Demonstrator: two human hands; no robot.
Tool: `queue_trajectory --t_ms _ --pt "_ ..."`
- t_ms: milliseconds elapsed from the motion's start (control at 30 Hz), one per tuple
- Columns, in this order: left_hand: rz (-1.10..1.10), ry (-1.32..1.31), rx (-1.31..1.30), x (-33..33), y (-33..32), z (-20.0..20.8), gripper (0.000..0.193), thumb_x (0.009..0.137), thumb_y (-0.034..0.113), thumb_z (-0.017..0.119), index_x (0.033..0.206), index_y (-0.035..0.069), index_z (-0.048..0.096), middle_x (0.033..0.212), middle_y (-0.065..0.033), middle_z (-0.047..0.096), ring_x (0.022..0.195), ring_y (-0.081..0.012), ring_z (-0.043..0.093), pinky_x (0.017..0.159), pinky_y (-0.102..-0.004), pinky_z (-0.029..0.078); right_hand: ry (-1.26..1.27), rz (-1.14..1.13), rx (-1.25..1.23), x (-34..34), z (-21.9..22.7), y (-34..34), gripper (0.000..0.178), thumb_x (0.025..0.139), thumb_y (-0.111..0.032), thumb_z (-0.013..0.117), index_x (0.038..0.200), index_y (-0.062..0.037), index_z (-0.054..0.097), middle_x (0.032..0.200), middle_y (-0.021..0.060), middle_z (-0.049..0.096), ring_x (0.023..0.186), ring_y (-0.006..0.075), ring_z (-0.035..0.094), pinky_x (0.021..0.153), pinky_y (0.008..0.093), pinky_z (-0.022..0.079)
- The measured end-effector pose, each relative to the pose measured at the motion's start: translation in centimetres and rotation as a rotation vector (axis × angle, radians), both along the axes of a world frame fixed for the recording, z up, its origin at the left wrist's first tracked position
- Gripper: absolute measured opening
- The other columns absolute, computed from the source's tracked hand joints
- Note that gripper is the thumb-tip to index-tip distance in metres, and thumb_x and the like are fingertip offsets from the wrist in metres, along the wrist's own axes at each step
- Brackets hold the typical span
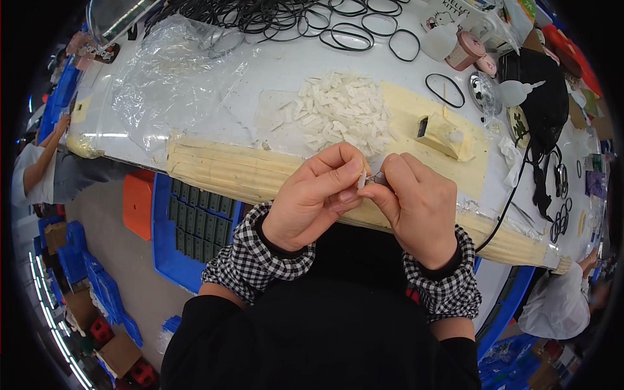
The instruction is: Assemble small plastic toy components by connecting small white attachments to black plastic parts at a factory workbench.
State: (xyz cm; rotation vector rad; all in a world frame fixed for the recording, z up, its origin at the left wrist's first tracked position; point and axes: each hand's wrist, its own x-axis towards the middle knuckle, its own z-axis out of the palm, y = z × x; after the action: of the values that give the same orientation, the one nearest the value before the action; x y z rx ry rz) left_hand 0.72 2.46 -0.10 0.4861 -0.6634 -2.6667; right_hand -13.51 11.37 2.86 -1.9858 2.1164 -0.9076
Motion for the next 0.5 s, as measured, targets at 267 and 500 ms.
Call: queue_trajectory --t_ms 267,500 --pt "0.006 -0.005 -0.002 0.01 0.05 -0.10 0.013 0.097 0.018 0.051 0.093 0.006 0.053 0.072 0.0043 0.045 0.061 -0.0028 0.036 0.058 -0.0170 0.032 0.065 -0.014 -0.016 0.01 0.04 -0.03 0.032 0.081 -0.040 0.064 0.074 -0.0108 0.051 0.062 0.0028 0.047 0.052 0.0206 0.054 0.046 0.0314 0.041" --pt "0.017 -0.011 -0.023 -0.08 0.09 0.02 0.012 0.096 0.018 0.051 0.093 0.006 0.053 0.072 0.0045 0.045 0.061 -0.0027 0.036 0.058 -0.0171 0.032 0.073 -0.004 0.011 -0.01 0.02 0.14 0.032 0.081 -0.040 0.064 0.075 -0.0107 0.052 0.062 0.0028 0.047 0.052 0.0207 0.054 0.046 0.0316 0.042"
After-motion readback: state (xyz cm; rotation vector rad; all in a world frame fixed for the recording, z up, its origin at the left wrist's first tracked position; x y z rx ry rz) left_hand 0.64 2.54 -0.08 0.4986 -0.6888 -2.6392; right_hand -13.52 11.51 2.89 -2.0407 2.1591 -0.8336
